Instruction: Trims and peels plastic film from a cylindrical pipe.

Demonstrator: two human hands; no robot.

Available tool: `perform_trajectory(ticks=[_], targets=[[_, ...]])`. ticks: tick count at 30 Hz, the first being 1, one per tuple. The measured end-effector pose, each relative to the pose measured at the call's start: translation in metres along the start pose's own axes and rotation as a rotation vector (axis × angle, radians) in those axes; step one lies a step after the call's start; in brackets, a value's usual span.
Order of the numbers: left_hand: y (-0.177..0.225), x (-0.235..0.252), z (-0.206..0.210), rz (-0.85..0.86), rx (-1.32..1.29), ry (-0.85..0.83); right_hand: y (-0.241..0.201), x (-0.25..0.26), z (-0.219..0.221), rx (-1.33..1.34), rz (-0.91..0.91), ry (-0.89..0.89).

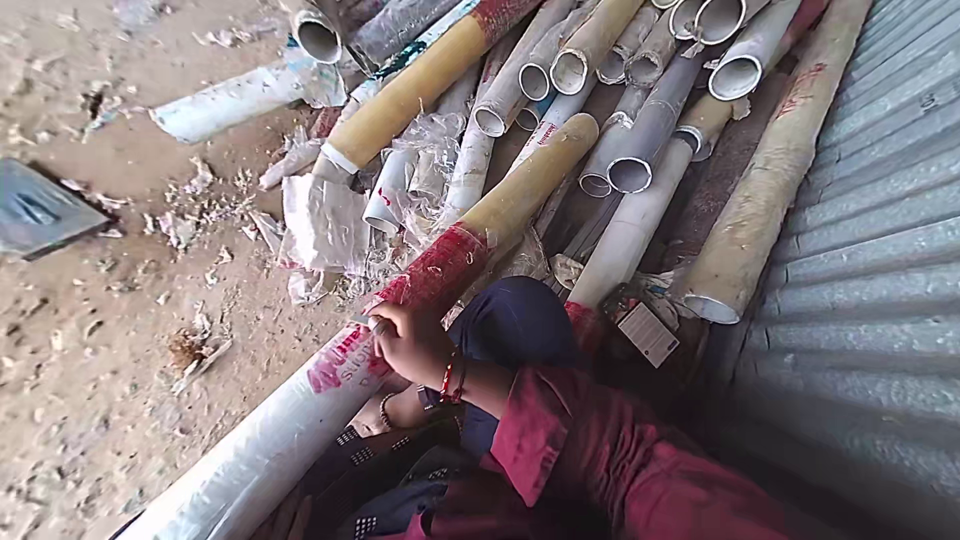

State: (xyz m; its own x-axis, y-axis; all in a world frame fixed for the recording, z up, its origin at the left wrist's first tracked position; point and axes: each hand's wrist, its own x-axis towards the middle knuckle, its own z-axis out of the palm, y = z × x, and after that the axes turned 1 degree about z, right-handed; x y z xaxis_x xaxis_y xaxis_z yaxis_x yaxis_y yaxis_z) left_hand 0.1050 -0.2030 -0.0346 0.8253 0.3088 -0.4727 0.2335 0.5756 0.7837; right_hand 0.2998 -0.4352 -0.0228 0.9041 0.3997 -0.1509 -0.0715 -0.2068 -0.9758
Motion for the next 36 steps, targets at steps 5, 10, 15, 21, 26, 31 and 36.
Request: perform_trajectory(ticks=[5,10,15,21,26,31,36], targets=[[0.009,-0.019,-0.016,-0.181,0.636,0.069,-0.003,-0.002,0.02,0.136,-0.071,0.239],[-0.01,-0.024,-0.025,0.346,0.899,0.241,-0.003,-0.005,0.03,-0.011,-0.169,0.272],[-0.018,-0.016,-0.02,1.073,1.42,0.47,0.019,-0.01,0.042,-0.29,-0.317,0.159],[-0.045,0.006,-0.021,1.136,1.485,0.385,0.044,-0.041,0.071,-0.425,-0.501,0.058],[-0.053,0.016,-0.024,1.243,1.486,0.466,0.044,-0.043,0.096,-0.663,-0.812,0.015],[-0.052,0.018,-0.022,1.243,1.58,0.513,0.044,-0.032,0.103,-0.863,-1.025,-0.085],[-0.045,0.019,-0.009,1.151,1.734,0.553,0.042,-0.026,0.102,-1.016,-1.147,-0.168]])
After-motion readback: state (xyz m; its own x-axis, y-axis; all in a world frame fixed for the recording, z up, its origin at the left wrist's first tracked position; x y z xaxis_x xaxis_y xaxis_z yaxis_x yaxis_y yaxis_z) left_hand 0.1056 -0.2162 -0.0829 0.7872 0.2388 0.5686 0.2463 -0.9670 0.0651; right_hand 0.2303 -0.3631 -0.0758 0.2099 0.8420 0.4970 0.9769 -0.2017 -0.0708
